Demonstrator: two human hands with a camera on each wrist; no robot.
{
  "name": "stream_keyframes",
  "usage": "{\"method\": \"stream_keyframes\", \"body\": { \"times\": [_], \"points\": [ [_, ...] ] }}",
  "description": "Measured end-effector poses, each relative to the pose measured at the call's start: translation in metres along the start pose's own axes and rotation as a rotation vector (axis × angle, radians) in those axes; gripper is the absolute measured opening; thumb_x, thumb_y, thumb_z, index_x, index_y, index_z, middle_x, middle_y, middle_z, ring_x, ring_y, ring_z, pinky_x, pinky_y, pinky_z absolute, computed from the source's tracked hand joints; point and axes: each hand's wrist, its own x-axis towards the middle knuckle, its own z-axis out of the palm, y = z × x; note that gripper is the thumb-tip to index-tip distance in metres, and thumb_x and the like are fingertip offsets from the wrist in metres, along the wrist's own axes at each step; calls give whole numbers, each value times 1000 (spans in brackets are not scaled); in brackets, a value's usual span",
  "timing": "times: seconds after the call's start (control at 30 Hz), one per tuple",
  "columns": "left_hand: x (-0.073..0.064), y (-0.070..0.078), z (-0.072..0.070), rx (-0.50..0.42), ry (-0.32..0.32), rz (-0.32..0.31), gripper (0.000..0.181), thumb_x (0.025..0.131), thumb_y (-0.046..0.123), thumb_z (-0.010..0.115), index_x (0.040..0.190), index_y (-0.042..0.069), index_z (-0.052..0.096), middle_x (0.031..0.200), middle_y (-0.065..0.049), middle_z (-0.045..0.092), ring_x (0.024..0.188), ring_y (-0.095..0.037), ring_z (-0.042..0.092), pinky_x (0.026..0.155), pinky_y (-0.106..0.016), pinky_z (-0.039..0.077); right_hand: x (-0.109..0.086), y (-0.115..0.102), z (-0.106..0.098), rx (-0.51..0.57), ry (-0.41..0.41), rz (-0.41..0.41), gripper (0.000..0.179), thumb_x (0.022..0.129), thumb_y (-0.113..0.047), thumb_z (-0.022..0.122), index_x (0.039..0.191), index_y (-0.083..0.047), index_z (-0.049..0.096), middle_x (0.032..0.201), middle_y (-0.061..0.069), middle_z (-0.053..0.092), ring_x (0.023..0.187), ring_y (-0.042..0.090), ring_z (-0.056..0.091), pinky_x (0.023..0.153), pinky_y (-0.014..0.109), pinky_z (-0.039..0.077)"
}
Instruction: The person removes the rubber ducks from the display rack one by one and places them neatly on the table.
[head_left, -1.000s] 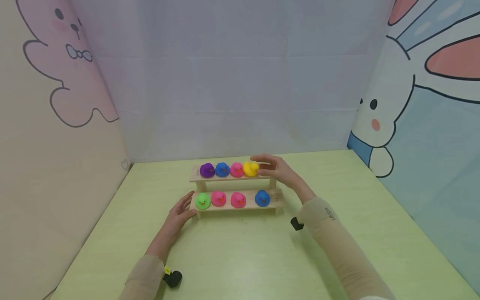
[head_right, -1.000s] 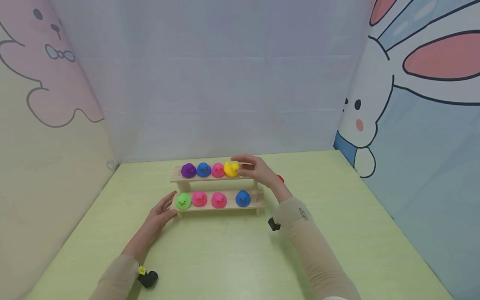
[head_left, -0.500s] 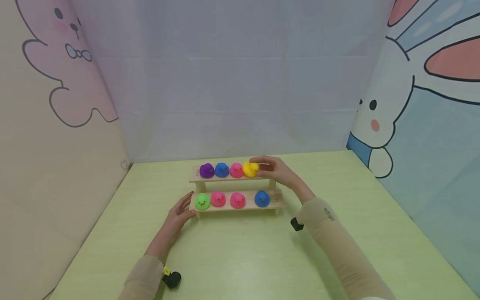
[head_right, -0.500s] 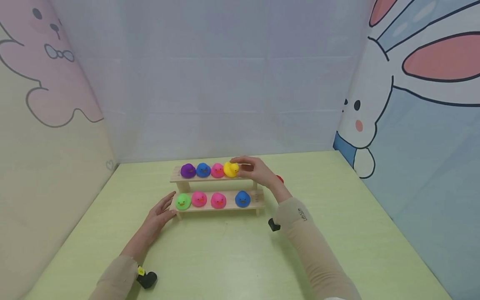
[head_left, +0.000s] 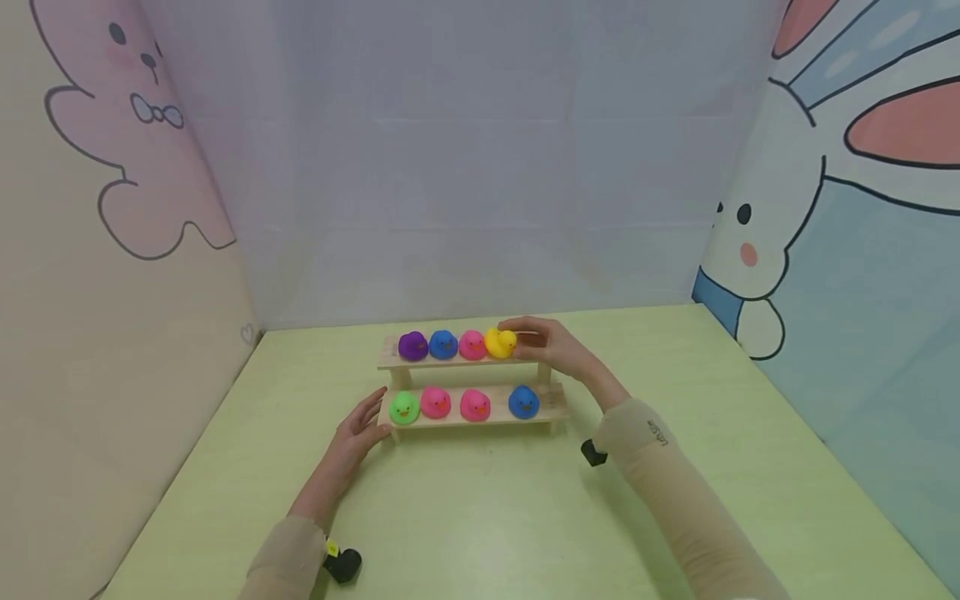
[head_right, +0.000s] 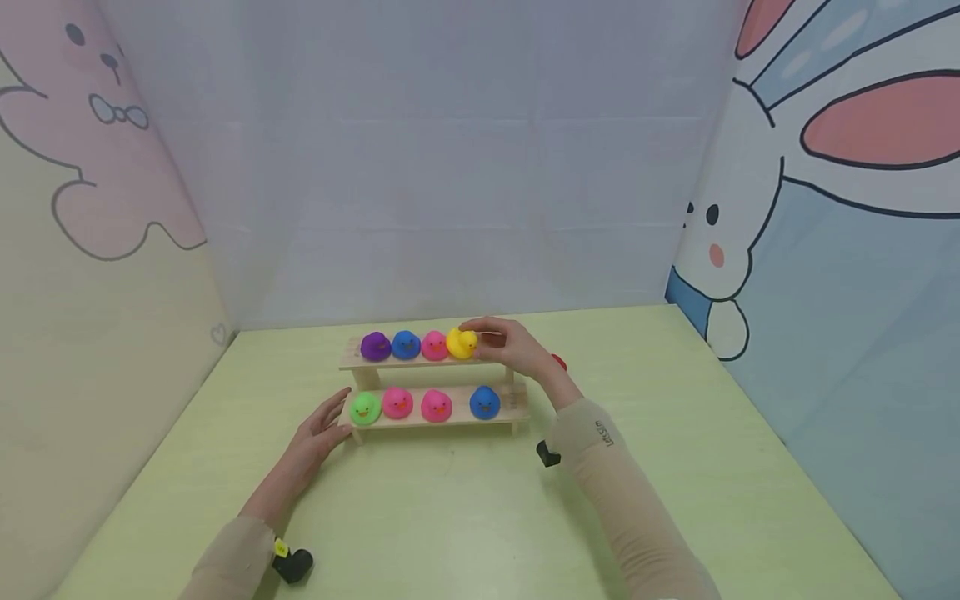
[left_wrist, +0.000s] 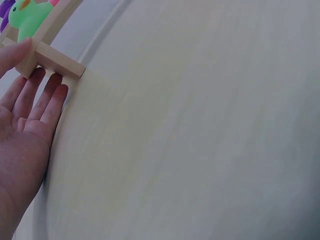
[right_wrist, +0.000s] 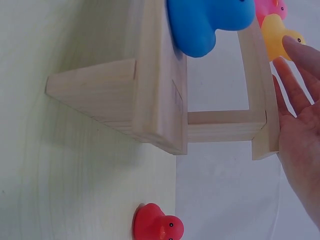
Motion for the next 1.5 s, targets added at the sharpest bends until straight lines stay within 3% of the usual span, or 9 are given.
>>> {"method": "stream_keyframes", "body": {
  "times": [0.23, 0.5, 0.8, 1.5],
  "points": [
    [0, -3, 0, -14, -2, -9, 70, 96, 16, 60, 157, 23, 26, 161, -11, 31, 143, -33, 38, 121, -49, 28, -1, 2, 2, -19, 13, 9, 42, 95, -9, 64, 136, -8, 57, 144, 14, 54, 135, 32, 51, 113, 38, 43],
    [-1, -4, 0, 1, 0, -12, 70, 97, 15, 60, 157, 24, 26, 161, -10, 32, 143, -28, 39, 114, -32, 37, -2, 0, 4, -16, 31, 16, 41, 95, -10, 65, 135, -7, 57, 141, 15, 55, 134, 35, 52, 110, 36, 46],
    [1, -4, 0, -6, 13, -14, 70, 96, 15, 61, 157, 23, 27, 161, -12, 31, 142, -30, 41, 121, -49, 28, -1, -4, 4, -5, 50, 22, 40, 95, -9, 65, 133, -4, 57, 146, 16, 51, 136, 36, 50, 109, 36, 46],
    [0, -1, 0, 16, 3, 5, 70, 97, 15, 58, 158, 20, 24, 161, -16, 29, 141, -31, 42, 122, -53, 26, -2, -5, 7, 2, 124, 3, 37, 93, -10, 67, 129, -5, 57, 134, 17, 59, 125, 34, 59, 102, 30, 53]
  ]
}}
